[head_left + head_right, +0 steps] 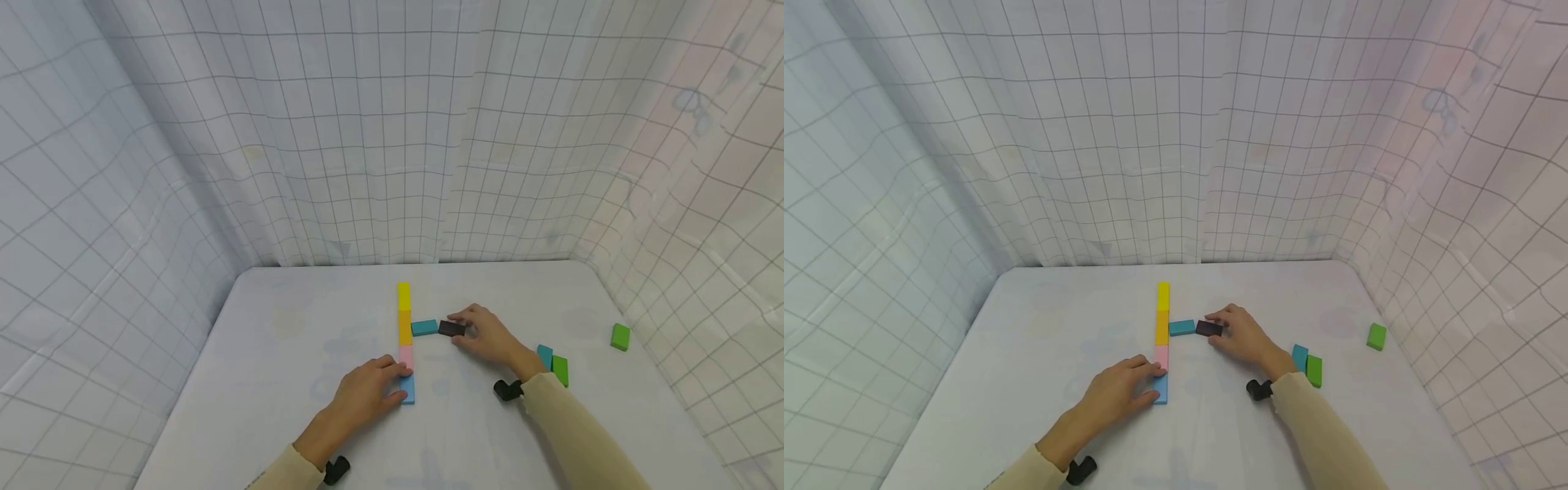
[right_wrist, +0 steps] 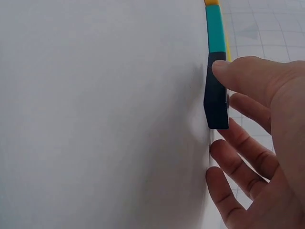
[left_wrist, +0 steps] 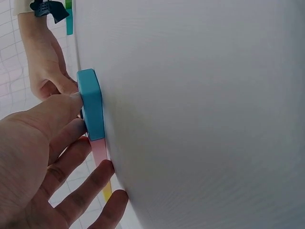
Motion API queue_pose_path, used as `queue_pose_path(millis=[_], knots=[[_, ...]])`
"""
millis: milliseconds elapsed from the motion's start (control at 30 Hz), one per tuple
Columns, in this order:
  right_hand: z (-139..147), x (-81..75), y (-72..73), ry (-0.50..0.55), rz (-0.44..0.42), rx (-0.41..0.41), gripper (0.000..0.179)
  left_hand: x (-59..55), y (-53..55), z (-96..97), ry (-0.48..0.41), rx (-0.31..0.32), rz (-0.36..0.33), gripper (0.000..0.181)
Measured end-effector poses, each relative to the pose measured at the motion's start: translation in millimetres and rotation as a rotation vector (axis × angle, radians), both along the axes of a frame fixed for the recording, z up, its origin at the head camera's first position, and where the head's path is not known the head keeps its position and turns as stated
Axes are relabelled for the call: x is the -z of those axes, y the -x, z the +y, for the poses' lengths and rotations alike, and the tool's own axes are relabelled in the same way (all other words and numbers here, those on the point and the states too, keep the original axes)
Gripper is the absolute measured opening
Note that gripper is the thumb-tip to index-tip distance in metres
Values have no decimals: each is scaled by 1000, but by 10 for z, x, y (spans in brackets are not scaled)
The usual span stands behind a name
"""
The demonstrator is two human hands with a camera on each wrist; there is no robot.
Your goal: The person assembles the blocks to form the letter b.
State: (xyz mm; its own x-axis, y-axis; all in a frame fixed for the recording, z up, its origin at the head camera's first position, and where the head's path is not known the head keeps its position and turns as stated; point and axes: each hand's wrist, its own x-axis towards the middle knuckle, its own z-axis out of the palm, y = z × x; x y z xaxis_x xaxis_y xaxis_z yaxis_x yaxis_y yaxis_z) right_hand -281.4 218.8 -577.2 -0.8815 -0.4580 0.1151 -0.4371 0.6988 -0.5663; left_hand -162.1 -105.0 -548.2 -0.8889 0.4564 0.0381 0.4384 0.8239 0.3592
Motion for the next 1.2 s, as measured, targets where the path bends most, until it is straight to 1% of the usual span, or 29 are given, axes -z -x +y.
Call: queue_pose_path(millis=[333,567,733,933,1200], knots=[[163,-37,-73,-13,28,10,48,-2,-21,1,-21,-5,-4,44],[268,-51,-139,-33,53,25,49,8,-13,-13,-28,-2,15,43],[357,-100,-202,-47,71,50,49,33,-4,-23,-29,-11,-6,44],[524,-133,-266,-43,84,73,48,58,15,-36,-38,-9,-1,43],[754,-143,-370,-43,90,100,48,90,-6,-45,-69,-5,-2,41]])
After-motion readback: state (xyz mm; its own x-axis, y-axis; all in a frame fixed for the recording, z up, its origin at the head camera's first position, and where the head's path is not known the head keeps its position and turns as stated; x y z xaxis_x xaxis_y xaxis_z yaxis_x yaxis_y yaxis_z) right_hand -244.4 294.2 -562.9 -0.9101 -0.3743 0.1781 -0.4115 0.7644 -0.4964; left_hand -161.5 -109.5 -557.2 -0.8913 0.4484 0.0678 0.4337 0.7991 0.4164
